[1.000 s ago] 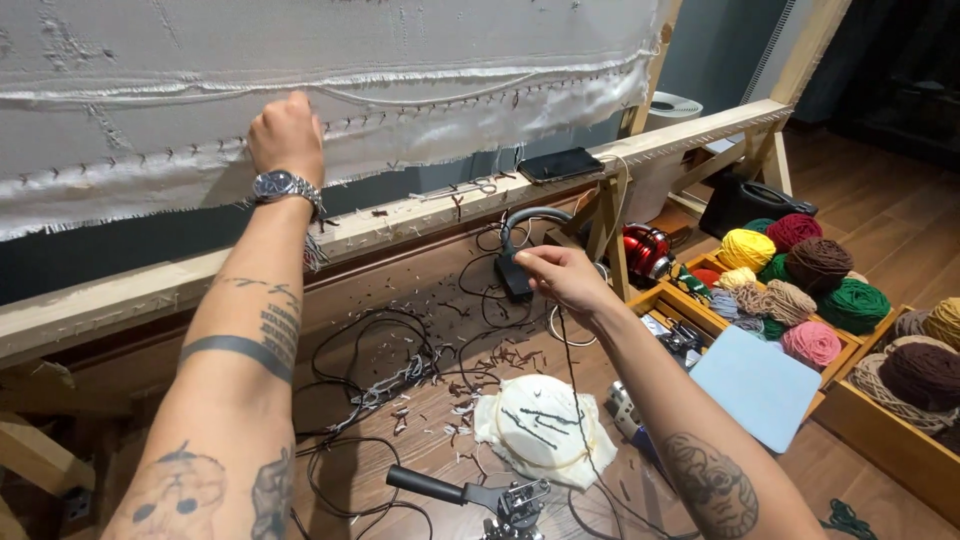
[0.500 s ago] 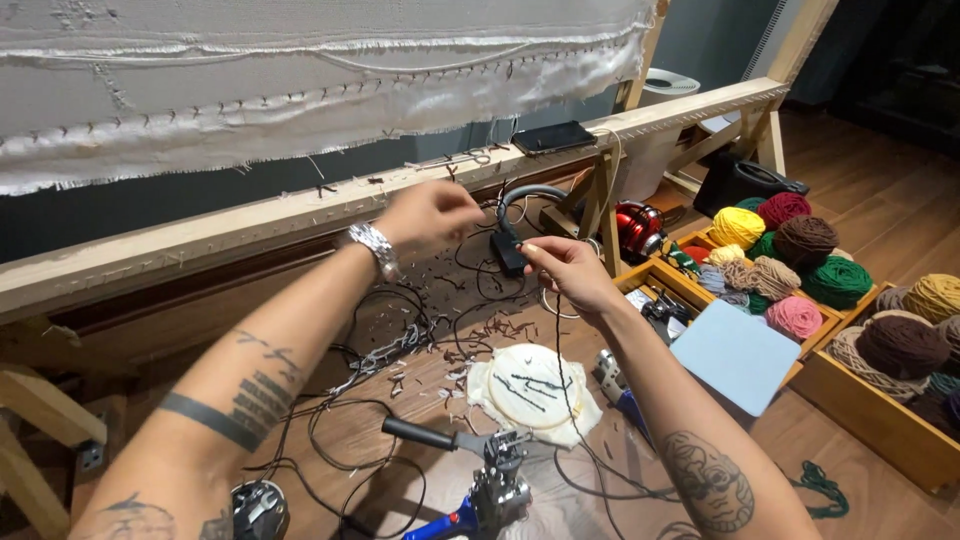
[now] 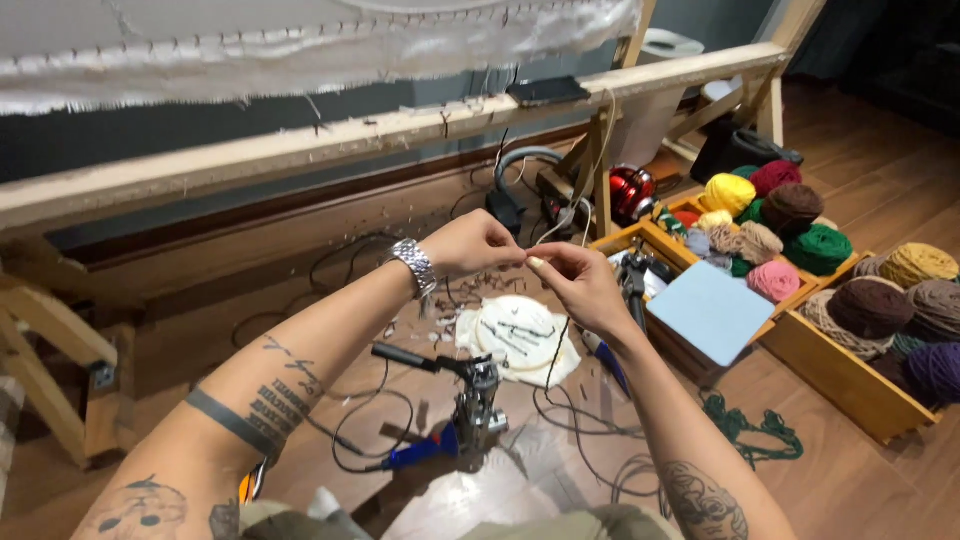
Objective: Threading yarn into a tufting gun and preparing it for rug making
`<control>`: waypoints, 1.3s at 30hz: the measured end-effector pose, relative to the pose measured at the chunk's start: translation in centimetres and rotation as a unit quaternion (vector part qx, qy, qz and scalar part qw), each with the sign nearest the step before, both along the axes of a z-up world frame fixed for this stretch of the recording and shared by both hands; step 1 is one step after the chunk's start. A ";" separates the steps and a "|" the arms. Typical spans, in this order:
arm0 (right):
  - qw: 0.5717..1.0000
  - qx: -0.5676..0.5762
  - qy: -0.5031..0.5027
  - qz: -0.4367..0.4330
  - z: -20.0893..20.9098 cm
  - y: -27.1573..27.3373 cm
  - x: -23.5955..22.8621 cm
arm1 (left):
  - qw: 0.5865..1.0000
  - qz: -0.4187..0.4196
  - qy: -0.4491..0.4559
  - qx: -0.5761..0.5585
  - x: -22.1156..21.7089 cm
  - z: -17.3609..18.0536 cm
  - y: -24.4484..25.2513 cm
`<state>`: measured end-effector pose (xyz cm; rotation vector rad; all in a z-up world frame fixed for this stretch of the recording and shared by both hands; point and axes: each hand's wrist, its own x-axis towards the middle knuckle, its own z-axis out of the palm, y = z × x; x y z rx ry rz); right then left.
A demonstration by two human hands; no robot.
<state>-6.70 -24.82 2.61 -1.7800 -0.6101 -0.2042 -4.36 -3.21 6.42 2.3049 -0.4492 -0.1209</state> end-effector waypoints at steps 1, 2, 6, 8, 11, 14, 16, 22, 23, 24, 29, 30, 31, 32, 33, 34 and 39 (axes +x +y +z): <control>1.000 -0.002 0.006 0.003 -0.9 -0.6 -0.3 | 1.000 0.003 0.006 -0.002 -0.6 -0.6 -0.7; 1.000 -0.011 0.014 0.015 -1.9 -0.7 -0.7 | 0.999 -0.002 -0.019 0.049 -1.2 -1.2 -1.1; 0.995 -0.033 0.072 0.055 -6.7 -1.7 -1.9 | 0.976 -0.004 -0.080 0.203 -2.5 -5.4 -2.3; 0.993 -0.038 0.088 0.065 -8.6 -1.6 -2.1 | 0.970 -0.018 -0.086 0.226 -3.7 -5.9 -2.5; 0.991 -0.039 0.102 0.077 -10.3 -1.4 -3.0 | 0.958 -0.040 -0.101 0.267 -3.8 -7.5 -2.8; 0.992 -0.035 0.104 0.070 -12.4 -1.5 -2.7 | 0.953 -0.056 -0.095 0.282 -2.9 -8.5 -3.1; 0.992 -0.032 0.107 0.061 -14.4 -1.8 -2.3 | 0.954 -0.067 -0.082 0.281 -1.8 -9.0 -3.3; 0.985 0.033 0.168 0.013 -22.4 -2.9 -1.9 | 0.982 -0.046 -0.005 0.183 2.7 -12.6 -2.3; 0.983 0.044 0.179 0.009 -24.1 -3.0 -1.6 | 0.982 -0.038 0.013 0.183 3.0 -13.5 -2.1; 0.980 0.055 0.190 0.006 -25.7 -2.9 -1.4 | 0.982 -0.030 0.031 0.184 3.3 -14.3 -1.7; 0.973 0.072 0.218 0.012 -27.1 -1.9 -1.2 | 0.980 -0.035 0.073 0.182 3.3 -16.3 -0.3; 0.974 0.067 0.216 0.014 -26.6 -1.7 -1.4 | 0.979 -0.037 0.081 0.183 3.2 -16.5 -0.2; 0.974 0.067 0.217 0.013 -26.5 -1.5 -1.4 | 0.979 -0.038 0.082 0.183 3.1 -16.3 0.0; 0.974 0.067 0.217 0.018 -26.3 -1.2 -1.3 | 0.978 -0.037 0.094 0.183 3.0 -16.0 0.1; 0.974 0.067 0.216 0.023 -26.2 -1.0 -1.3 | 0.977 -0.037 0.105 0.184 2.8 -15.8 0.2; 0.974 0.067 0.217 0.023 -26.2 -0.9 -1.2 | 0.976 -0.037 0.106 0.184 2.7 -15.8 0.2; 0.972 0.084 0.217 0.032 -25.7 -0.4 -1.3 | 0.979 -0.047 0.120 0.155 3.0 -17.1 0.4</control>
